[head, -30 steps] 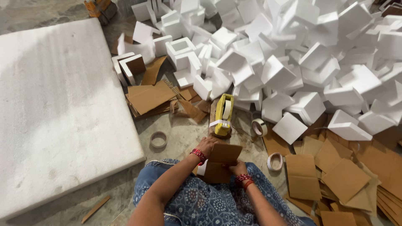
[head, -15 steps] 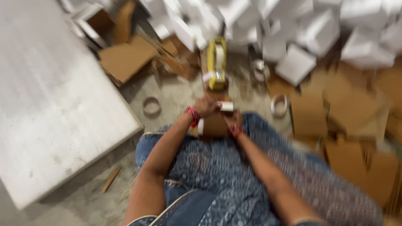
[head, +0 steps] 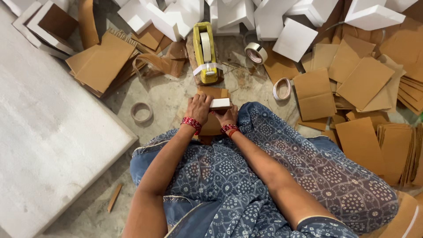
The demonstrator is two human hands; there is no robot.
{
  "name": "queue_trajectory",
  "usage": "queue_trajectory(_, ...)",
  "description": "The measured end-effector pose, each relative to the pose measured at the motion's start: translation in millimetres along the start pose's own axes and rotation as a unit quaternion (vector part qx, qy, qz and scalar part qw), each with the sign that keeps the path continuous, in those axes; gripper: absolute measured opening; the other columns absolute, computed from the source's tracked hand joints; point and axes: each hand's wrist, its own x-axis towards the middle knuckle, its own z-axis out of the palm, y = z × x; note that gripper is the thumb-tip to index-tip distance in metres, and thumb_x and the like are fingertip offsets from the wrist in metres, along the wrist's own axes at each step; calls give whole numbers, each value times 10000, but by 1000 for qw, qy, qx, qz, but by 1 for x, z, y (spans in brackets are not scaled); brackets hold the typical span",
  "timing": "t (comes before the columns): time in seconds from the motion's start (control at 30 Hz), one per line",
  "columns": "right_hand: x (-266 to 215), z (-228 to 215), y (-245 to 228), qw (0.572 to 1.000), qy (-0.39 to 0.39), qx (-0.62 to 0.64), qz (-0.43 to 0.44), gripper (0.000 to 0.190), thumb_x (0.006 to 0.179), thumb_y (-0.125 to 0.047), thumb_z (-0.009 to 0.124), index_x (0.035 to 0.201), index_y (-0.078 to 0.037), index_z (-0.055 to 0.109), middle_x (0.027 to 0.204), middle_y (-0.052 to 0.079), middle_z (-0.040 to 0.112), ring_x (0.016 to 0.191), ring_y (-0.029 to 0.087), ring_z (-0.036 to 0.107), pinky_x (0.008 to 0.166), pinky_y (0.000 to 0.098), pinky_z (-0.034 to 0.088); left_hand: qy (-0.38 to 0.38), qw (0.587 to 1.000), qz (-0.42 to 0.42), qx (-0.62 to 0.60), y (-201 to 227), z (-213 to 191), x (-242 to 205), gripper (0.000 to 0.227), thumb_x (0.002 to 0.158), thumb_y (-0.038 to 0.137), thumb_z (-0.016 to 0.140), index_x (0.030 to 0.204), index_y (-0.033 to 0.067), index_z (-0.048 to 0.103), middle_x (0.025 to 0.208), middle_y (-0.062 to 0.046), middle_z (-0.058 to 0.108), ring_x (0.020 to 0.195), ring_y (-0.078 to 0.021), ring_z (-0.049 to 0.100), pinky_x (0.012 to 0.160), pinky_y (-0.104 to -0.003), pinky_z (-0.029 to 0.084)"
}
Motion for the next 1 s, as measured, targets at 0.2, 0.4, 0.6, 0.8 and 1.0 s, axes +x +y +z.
queue_trajectory(0.2,27,-18,17,821,-243,498,138,660,680,-211,887,1233,-56,564,1158,164,701,1086,396,695,863,495,631,12,1000,-17,19,-3,3,-3,498,799,85,697,1274,169,574,1181,-93,600,1100,-302,564,933,-466,456)
queue_trajectory(0.4,21,-53,45,972,-167,165,23,917,819,-66,755,1593,-70,263,1366,186,665,1160,315,692,900,376,581,-7,999,-34,37,2,5,-2,430,854,38,668,1249,179,572,1166,-87,597,1123,-303,563,967,-468,454)
queue_trajectory(0.6,0,-22,5,970,-84,204,101,1018,814,-138,802,1617,-91,178,1234,228,696,1101,360,709,910,408,575,-13,999,-32,23,1,-9,-1,493,788,70,698,1249,187,565,1162,-94,596,1123,-325,555,956,-473,447)
queue_trajectory(0.8,-1,-15,0,991,-81,96,50,924,814,-124,819,1582,-105,308,1156,229,714,957,373,733,860,411,581,-24,998,-42,37,1,8,4,432,830,153,705,1238,179,566,1161,-93,598,1121,-320,560,943,-477,448)
queue_trajectory(1.0,40,-82,-11,979,-135,148,-35,848,728,43,697,1518,-119,435,1315,181,650,1191,333,628,1014,416,511,18,994,-14,111,-7,36,4,435,771,125,621,1202,158,583,1158,-82,615,1071,-275,585,903,-453,458)
